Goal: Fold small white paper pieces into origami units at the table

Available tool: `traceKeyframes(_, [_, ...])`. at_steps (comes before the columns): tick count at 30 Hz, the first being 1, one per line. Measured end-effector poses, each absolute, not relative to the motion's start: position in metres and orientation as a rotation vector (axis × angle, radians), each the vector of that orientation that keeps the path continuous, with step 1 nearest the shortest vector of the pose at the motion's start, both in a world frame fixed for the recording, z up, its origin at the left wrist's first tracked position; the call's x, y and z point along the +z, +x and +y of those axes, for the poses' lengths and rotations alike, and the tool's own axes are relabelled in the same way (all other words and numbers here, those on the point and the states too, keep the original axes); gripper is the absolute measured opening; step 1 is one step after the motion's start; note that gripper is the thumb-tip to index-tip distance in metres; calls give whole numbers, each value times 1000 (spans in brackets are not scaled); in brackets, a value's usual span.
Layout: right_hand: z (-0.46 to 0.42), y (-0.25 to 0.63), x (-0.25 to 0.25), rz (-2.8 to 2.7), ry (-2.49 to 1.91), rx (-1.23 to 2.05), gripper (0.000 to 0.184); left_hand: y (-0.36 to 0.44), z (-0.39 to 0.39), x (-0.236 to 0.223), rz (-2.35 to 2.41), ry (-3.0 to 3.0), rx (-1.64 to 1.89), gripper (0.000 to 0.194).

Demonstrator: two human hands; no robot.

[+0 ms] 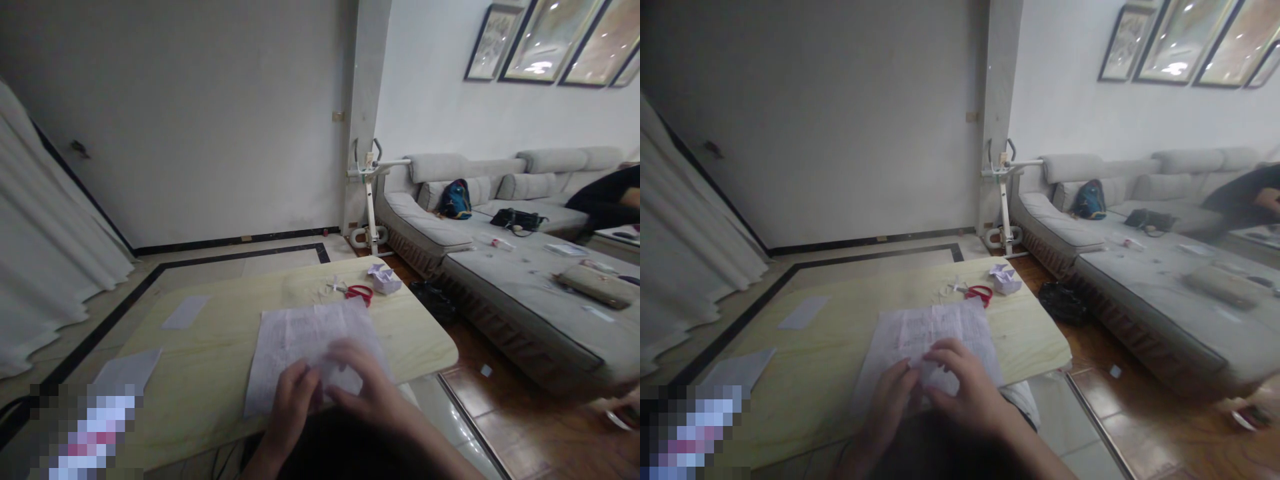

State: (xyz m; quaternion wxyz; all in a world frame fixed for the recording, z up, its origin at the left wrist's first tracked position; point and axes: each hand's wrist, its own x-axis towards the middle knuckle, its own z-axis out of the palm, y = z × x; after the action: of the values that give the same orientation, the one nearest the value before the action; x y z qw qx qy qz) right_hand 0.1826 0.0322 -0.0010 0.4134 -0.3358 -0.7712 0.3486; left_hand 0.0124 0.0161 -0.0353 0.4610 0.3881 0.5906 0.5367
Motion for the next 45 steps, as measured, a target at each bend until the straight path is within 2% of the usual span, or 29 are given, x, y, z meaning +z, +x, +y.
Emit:
traceKeyframes(2, [31,182,1,-1948,-888,895,29,12,15,-34,1435,984,1314,33])
traceKeyframes(4, [30,181,0,-1934,-923,904,25,12,14,-31,1401,1033,1297,28])
traceKeyframes(10, [32,179,-1,-1908,-890,909,29,12,12,-33,1385,1073,1311,21])
traceKeyframes(15, [31,177,-2,-1887,-875,928,30,12,12,-43,1441,1032,1332,32])
traceKeyframes(26, [31,174,-6,-1856,-857,878,20,6,13,-55,1401,1213,1260,31])
traceKeyframes(38, [36,174,-16,-1750,-844,959,10,7,11,-40,1254,1476,1133,28])
traceKeyframes(41, [37,174,-20,-1746,-821,914,11,7,12,-48,1320,1493,1183,25])
traceKeyframes(45, [39,173,-22,-1710,-810,827,12,9,16,-49,1328,1451,1327,29])
